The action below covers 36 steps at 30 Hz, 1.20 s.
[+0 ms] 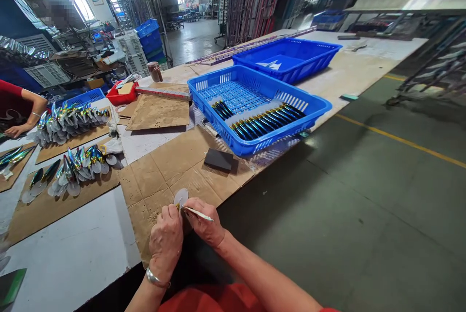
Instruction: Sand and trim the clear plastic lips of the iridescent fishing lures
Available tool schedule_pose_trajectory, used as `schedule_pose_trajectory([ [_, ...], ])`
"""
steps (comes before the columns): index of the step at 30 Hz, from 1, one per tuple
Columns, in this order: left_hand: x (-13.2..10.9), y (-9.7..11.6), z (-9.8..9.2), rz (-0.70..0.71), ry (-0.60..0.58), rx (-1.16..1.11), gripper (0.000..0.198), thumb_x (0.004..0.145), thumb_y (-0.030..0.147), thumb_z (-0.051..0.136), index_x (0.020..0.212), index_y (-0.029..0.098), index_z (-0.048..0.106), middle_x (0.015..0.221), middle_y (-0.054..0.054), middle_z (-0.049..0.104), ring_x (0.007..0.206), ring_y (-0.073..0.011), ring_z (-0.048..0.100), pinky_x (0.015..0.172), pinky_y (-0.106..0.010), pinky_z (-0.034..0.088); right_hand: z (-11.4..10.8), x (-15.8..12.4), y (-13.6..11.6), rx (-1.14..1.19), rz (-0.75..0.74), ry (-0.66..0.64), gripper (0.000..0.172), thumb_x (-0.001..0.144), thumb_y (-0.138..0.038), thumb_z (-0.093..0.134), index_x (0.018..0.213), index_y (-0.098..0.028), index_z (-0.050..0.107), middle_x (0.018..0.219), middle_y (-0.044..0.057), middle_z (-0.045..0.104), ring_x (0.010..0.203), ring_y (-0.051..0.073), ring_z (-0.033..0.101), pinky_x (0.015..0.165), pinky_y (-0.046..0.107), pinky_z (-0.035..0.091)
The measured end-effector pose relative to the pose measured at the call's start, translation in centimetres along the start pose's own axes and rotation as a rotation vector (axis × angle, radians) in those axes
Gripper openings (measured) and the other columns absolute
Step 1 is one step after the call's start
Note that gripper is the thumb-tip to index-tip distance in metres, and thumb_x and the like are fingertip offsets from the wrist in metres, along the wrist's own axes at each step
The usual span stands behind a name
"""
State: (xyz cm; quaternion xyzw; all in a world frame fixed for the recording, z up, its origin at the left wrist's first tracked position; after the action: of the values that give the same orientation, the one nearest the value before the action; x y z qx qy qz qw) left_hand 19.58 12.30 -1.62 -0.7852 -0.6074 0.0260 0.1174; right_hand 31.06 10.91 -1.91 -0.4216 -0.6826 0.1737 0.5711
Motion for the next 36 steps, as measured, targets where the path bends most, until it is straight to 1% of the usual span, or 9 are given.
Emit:
schedule_pose_trajectory([
  [6, 0.0, 0.0, 0.0, -0.009, -0.010, -0.010, 0.026, 0.102, 0.013, 0.033, 0.098, 0.016, 0.059, 0.088, -0.007, 0.058, 0.076, -0.0189, 0.063, 0.059, -0.026, 0.046, 0.2, -0.1, -0.6, 0.044, -0.026, -0.077, 0.013, 0.108, -0.024, 0.049, 0.110, -0.023, 0.061, 0.098, 0.005, 0.069, 0.089, 0.019, 0.066, 0.079, 0.030, 0.055],
  [11, 0.2, -0.2, -0.2, 0.005, -0.028, -0.018, 0.026, 0.102, 0.013, 0.034, 0.098, 0.016, 0.059, 0.089, -0.007, 0.058, 0.078, -0.0196, 0.064, 0.060, -0.026, 0.048, -0.4, 0.6, -0.1, 0.036, 0.016, 0.025, 0.014, 0.109, -0.027, 0.049, 0.107, -0.022, 0.063, 0.094, 0.005, 0.068, 0.084, 0.019, 0.065, 0.077, 0.029, 0.055],
  [13, 0.2, -0.2, -0.4, 0.012, -0.022, -0.008, 0.025, 0.102, 0.012, 0.034, 0.098, 0.016, 0.059, 0.090, -0.007, 0.059, 0.079, -0.0193, 0.064, 0.061, -0.025, 0.048, -0.2, 0.9, 0.0, 0.031, 0.027, 0.021, 0.017, 0.110, -0.028, 0.047, 0.105, -0.022, 0.063, 0.092, 0.005, 0.067, 0.083, 0.019, 0.064, 0.076, 0.029, 0.055],
  [16, 0.2, -0.3, -0.5, 0.013, -0.019, 0.000, 0.025, 0.102, 0.011, 0.035, 0.098, 0.016, 0.058, 0.090, -0.006, 0.059, 0.078, -0.0188, 0.064, 0.061, -0.025, 0.048, 0.2, 1.2, 0.1, 0.041, 0.056, -0.043, 0.021, 0.110, -0.030, 0.046, 0.102, -0.022, 0.063, 0.090, 0.005, 0.065, 0.083, 0.019, 0.063, 0.076, 0.028, 0.054],
  [19, 0.1, -0.2, -0.6, 0.020, -0.020, 0.008, 0.024, 0.101, 0.009, 0.035, 0.098, 0.016, 0.058, 0.090, -0.006, 0.059, 0.079, -0.0187, 0.064, 0.061, -0.025, 0.048, 0.2, 1.6, 0.2, 0.071, 0.071, -0.116, 0.021, 0.110, -0.028, 0.046, 0.102, -0.022, 0.064, 0.094, 0.006, 0.065, 0.086, 0.019, 0.063, 0.078, 0.029, 0.054],
  [24, 0.1, -0.2, -0.6, 0.027, -0.022, 0.025, 0.025, 0.101, 0.009, 0.034, 0.099, 0.016, 0.058, 0.090, -0.006, 0.059, 0.079, -0.0184, 0.064, 0.062, -0.025, 0.049, 0.3, 2.6, 0.0, 0.118, -0.014, -0.268, 0.021, 0.108, -0.026, 0.045, 0.100, -0.020, 0.063, 0.095, 0.007, 0.064, 0.084, 0.019, 0.063, 0.074, 0.028, 0.054],
  [26, 0.2, -0.2, -0.6, 0.027, -0.025, 0.021, 0.023, 0.101, 0.010, 0.036, 0.099, 0.016, 0.058, 0.091, -0.006, 0.059, 0.080, -0.0179, 0.064, 0.063, -0.025, 0.049, 0.3, 2.8, -0.2, 0.119, -0.044, -0.294, 0.021, 0.108, -0.026, 0.044, 0.101, -0.021, 0.062, 0.094, 0.007, 0.063, 0.083, 0.019, 0.063, 0.073, 0.028, 0.054],
  [29, 0.2, -0.3, -0.4, 0.016, -0.034, 0.025, 0.020, 0.100, 0.010, 0.039, 0.099, 0.016, 0.058, 0.091, -0.006, 0.060, 0.080, -0.0175, 0.064, 0.062, -0.024, 0.050, 0.2, 2.6, -0.5, 0.089, -0.065, -0.275, 0.022, 0.108, -0.026, 0.041, 0.105, -0.021, 0.061, 0.096, 0.008, 0.064, 0.086, 0.019, 0.063, 0.074, 0.028, 0.054],
  [36, 0.2, -0.2, -0.3, 0.018, -0.038, 0.039, 0.025, 0.099, 0.008, 0.036, 0.098, 0.016, 0.059, 0.090, -0.006, 0.059, 0.078, -0.0185, 0.064, 0.061, -0.026, 0.049, 0.5, 1.2, -0.8, -0.027, -0.087, -0.223, 0.020, 0.106, -0.023, 0.042, 0.114, -0.021, 0.060, 0.105, 0.011, 0.067, 0.094, 0.021, 0.066, 0.080, 0.029, 0.057],
])
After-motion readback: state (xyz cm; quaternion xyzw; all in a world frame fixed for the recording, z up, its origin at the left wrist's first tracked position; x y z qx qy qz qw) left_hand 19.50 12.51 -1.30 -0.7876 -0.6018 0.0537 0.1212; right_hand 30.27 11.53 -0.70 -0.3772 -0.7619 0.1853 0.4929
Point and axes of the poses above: each hand's wrist, its own x-axis towards the middle knuckle, its own z-axis out of the palm, y = z × x, the point moved 9 cm from there along x, towards the middle knuckle
